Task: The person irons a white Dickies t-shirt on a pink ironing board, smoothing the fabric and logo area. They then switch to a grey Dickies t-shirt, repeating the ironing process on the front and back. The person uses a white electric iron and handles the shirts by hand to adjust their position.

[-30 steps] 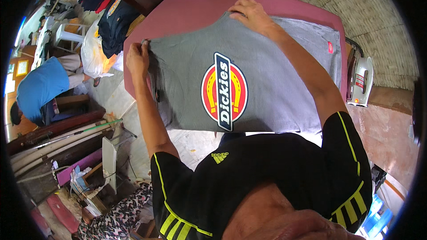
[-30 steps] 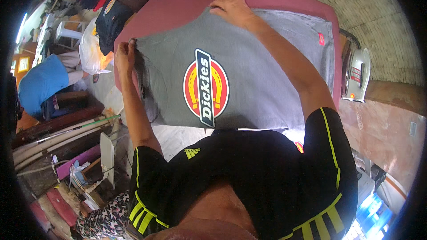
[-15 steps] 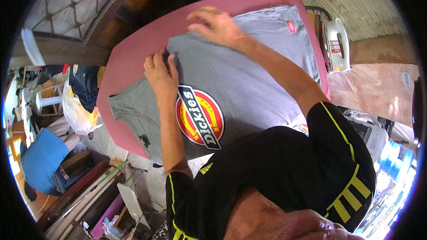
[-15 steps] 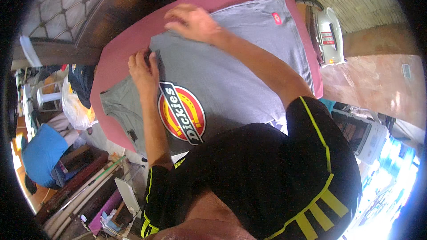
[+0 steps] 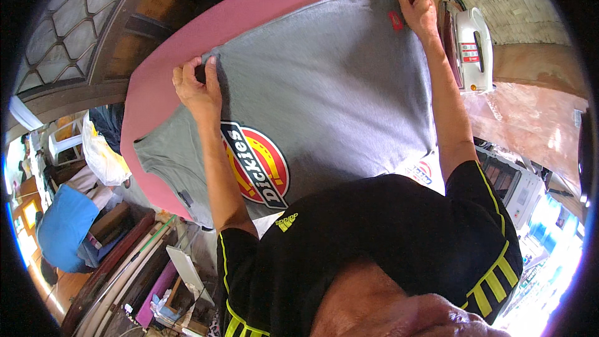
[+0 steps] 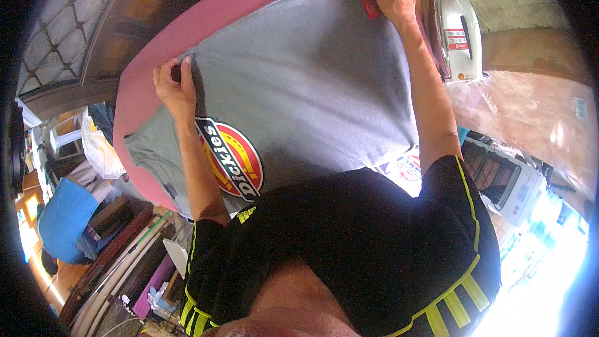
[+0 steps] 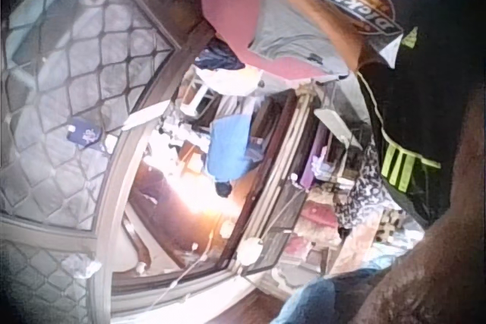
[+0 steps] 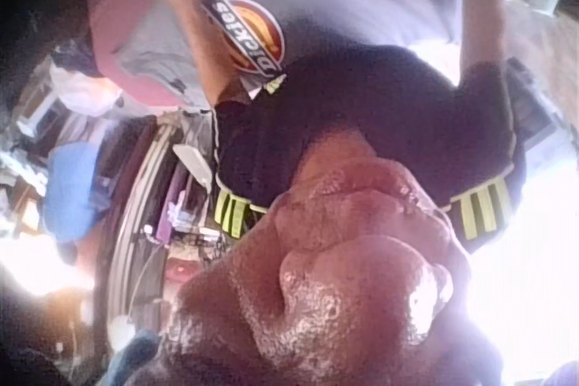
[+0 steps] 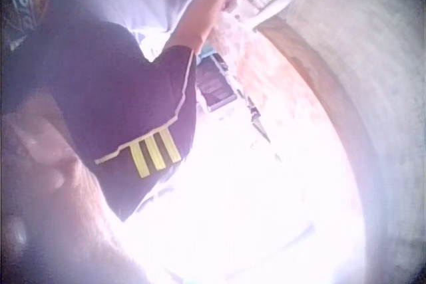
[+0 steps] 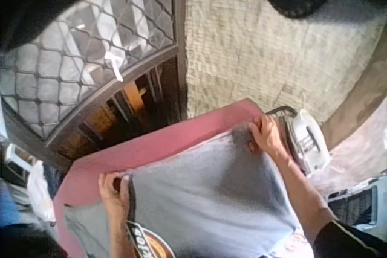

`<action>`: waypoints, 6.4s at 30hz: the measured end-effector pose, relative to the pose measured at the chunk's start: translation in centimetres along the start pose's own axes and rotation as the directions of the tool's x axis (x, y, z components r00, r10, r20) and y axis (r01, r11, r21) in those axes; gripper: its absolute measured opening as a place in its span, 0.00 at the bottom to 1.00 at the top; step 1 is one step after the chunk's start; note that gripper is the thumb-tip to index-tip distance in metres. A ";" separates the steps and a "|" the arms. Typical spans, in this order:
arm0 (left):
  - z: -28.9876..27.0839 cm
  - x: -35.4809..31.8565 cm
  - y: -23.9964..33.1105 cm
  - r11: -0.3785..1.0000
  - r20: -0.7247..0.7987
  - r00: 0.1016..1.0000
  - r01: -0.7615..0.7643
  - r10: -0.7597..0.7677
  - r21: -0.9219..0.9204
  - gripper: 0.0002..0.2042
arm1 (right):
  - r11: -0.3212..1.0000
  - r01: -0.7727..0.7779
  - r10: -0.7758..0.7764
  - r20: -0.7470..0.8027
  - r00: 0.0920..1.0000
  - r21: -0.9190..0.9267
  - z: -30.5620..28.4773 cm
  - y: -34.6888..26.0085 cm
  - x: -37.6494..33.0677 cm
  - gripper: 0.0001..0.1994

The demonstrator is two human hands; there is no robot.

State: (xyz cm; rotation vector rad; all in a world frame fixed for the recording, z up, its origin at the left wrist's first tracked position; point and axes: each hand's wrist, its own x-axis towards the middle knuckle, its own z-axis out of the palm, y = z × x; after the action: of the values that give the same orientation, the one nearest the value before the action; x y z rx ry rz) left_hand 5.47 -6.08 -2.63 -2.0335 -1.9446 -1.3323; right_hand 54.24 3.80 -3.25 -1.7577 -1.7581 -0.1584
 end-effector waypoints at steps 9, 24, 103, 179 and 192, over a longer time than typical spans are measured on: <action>0.0 0.3 0.6 0.999 0.011 1.000 0.012 -0.013 0.031 0.12 | 0.934 -0.246 0.209 0.166 0.964 0.257 1.2 4.3 2.0 0.19; 1.3 2.1 -1.9 0.926 0.040 0.997 -0.078 0.068 0.369 0.14 | 0.993 0.039 -0.059 -0.179 0.982 -0.113 7.2 5.5 3.6 0.16; 22.8 6.9 20.0 0.917 0.147 0.937 -0.263 0.317 -0.300 0.05 | 0.996 0.069 -0.064 0.089 0.994 -0.057 -7.9 1.0 2.1 0.23; -4.4 -12.2 3.5 0.705 -0.146 0.898 0.418 -0.414 0.573 0.35 | 0.151 0.721 -0.984 0.170 0.047 0.677 -5.1 -25.7 -0.1 0.17; -2.1 -11.8 9.6 0.853 -0.120 0.972 0.233 -0.201 0.466 0.23 | 0.593 0.551 -0.778 0.593 0.206 0.587 -8.9 -14.0 4.4 0.19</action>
State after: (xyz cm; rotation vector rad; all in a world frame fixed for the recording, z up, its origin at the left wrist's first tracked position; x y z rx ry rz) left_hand 13.98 -18.79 -3.16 -1.5542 -2.2430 -0.8092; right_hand 44.67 1.67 10.91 -0.6625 -3.0104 0.6426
